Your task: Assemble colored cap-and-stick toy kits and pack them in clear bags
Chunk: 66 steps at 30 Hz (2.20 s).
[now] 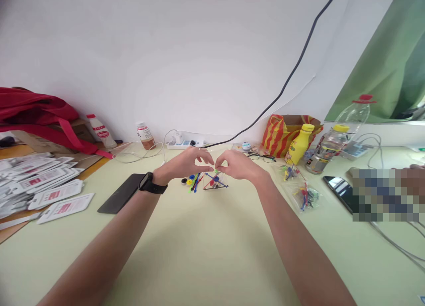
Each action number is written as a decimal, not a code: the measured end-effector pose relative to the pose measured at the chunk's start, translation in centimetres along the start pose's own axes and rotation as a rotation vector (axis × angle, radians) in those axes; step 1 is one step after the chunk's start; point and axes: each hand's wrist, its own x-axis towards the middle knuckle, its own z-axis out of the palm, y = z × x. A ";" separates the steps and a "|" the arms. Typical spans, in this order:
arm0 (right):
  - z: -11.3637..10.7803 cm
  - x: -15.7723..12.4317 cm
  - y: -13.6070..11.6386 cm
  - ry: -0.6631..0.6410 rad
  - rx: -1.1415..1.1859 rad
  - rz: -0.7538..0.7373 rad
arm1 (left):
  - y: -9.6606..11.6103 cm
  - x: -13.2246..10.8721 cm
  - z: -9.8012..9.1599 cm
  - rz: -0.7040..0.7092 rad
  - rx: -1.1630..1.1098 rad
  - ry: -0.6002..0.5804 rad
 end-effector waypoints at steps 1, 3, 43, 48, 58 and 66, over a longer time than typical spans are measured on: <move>-0.1 -0.1 0.0 0.011 -0.008 -0.004 | -0.1 0.1 0.2 -0.010 -0.002 0.002; -0.2 -0.2 0.2 0.036 -0.029 0.005 | -0.4 0.2 0.5 -0.018 0.001 0.019; -2.1 -1.3 0.3 0.020 0.139 0.021 | -1.5 0.1 0.7 -0.076 -0.241 0.119; -3.6 -2.0 0.4 0.244 0.237 -0.030 | -2.5 0.2 1.5 -0.161 -0.282 0.099; 0.3 -0.1 4.6 0.120 0.577 -0.003 | -2.9 0.6 2.7 -0.210 -0.539 0.129; 3.7 -5.2 2.7 0.117 0.926 0.022 | 0.8 -3.1 3.6 -0.291 -0.790 0.170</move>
